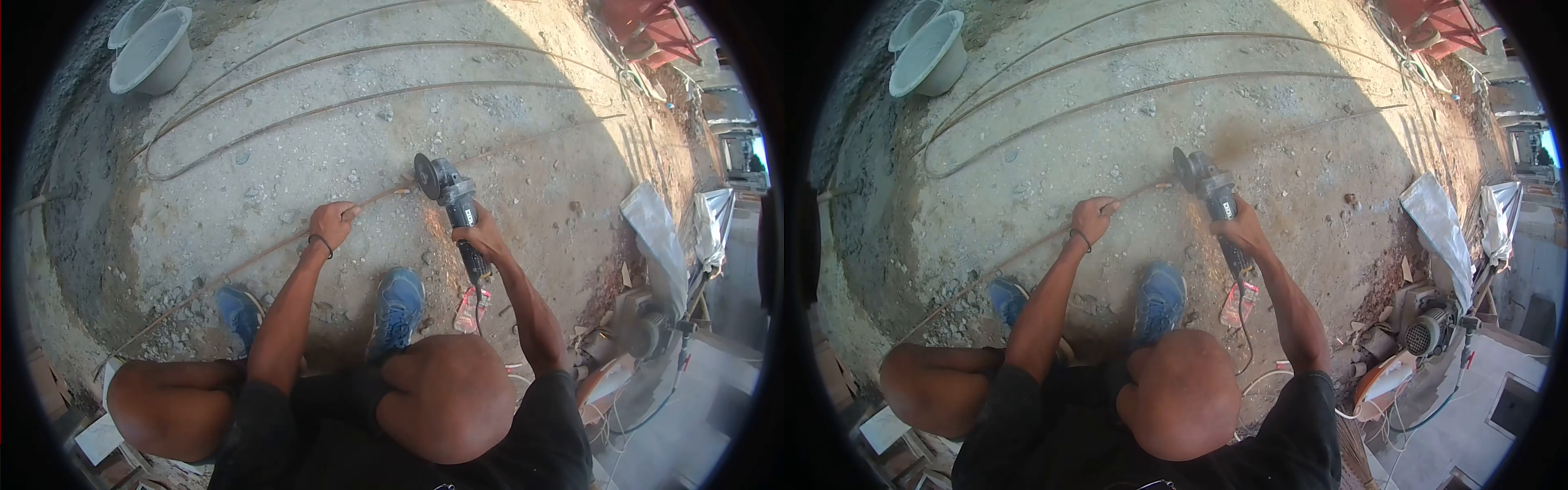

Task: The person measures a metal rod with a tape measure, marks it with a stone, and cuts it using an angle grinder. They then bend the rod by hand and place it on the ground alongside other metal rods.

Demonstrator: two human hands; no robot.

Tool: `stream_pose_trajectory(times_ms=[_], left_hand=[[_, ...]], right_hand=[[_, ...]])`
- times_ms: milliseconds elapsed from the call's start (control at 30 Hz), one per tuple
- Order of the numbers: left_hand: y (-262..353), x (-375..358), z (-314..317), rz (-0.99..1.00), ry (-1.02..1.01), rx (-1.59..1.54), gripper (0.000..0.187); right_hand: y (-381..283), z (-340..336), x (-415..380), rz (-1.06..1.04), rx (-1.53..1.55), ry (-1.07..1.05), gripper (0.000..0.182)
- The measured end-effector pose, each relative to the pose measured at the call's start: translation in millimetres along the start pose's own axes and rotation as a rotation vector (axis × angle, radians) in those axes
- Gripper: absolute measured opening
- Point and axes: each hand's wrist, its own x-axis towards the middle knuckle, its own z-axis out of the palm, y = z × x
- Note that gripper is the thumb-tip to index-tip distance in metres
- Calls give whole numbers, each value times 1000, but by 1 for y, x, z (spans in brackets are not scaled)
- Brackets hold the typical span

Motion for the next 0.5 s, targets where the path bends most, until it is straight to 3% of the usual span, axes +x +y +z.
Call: stream_pose_trajectory(times_ms=[500], left_hand=[[1,1,-3,-34,-53,58,26]], right_hand=[[13,0,0,9,-16,4,66]])
